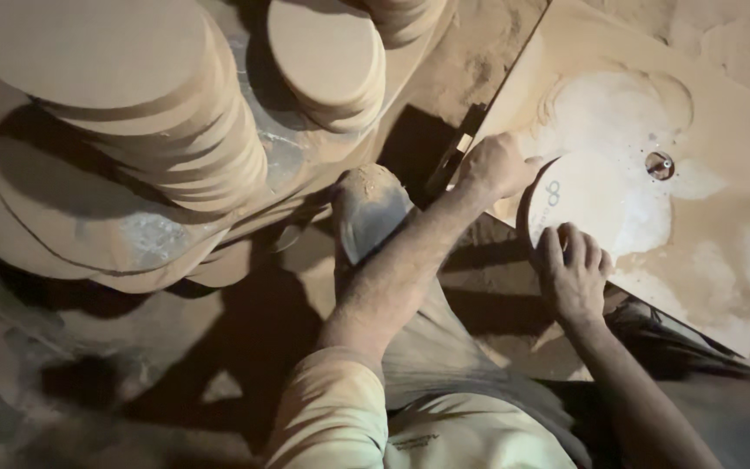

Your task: The person sits on the floor and sands the edges of round wooden discs using a sanding machine. They pick up each disc from a stack, press it against the spinning abrasive wheel, and then place the finished disc onto a growing stack.

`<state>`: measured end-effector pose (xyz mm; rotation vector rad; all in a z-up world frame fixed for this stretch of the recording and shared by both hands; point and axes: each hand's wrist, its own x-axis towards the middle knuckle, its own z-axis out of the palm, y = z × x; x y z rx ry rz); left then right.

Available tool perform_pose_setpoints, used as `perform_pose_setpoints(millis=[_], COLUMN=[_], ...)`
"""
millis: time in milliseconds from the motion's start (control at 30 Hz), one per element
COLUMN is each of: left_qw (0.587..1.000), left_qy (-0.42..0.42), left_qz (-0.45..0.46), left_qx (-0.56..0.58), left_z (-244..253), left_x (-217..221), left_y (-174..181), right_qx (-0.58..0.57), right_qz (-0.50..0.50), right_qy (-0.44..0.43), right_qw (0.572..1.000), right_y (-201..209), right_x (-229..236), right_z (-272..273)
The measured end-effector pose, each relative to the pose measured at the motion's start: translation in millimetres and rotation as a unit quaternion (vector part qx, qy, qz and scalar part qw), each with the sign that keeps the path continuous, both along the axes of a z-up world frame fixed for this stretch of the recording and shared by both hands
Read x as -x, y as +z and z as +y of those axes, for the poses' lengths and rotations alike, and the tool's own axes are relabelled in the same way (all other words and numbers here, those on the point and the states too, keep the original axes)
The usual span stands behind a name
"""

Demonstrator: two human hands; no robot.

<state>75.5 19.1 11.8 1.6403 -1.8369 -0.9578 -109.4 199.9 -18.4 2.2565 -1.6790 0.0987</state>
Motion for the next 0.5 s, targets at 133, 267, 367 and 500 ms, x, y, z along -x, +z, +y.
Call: perform_pose_setpoints(millis=[133,267,367,500], left_qw=[0.998,0.996,0.969,0.756], left_qy=[-0.017,0.018,0.077,0.15], left_qz=[0.012,0.05,0.232,0.636], left_qx=[0.063,0.073,-0.03,0.042], left_z=[4.0,5.6,33.5,114.5], left_x=[-5.3,-7.2,-6.8,5.1], left_y=[7.6,20.4,34.5,35.0], right_qx=[0.096,-0.01,-0.059,-0.144], right_qz=[-0.26,-0.805,-0.943,-0.956], right_qy=[0.119,-0.05,0.004,-0.059], right_qw=[0.954,0.592,0.326,0.248], right_y=[36.7,74.9,86.7,85.1], right_x=[17.7,33.3,12.5,-43.7], right_z=[-16.4,-33.7,-41.9,-45.5])
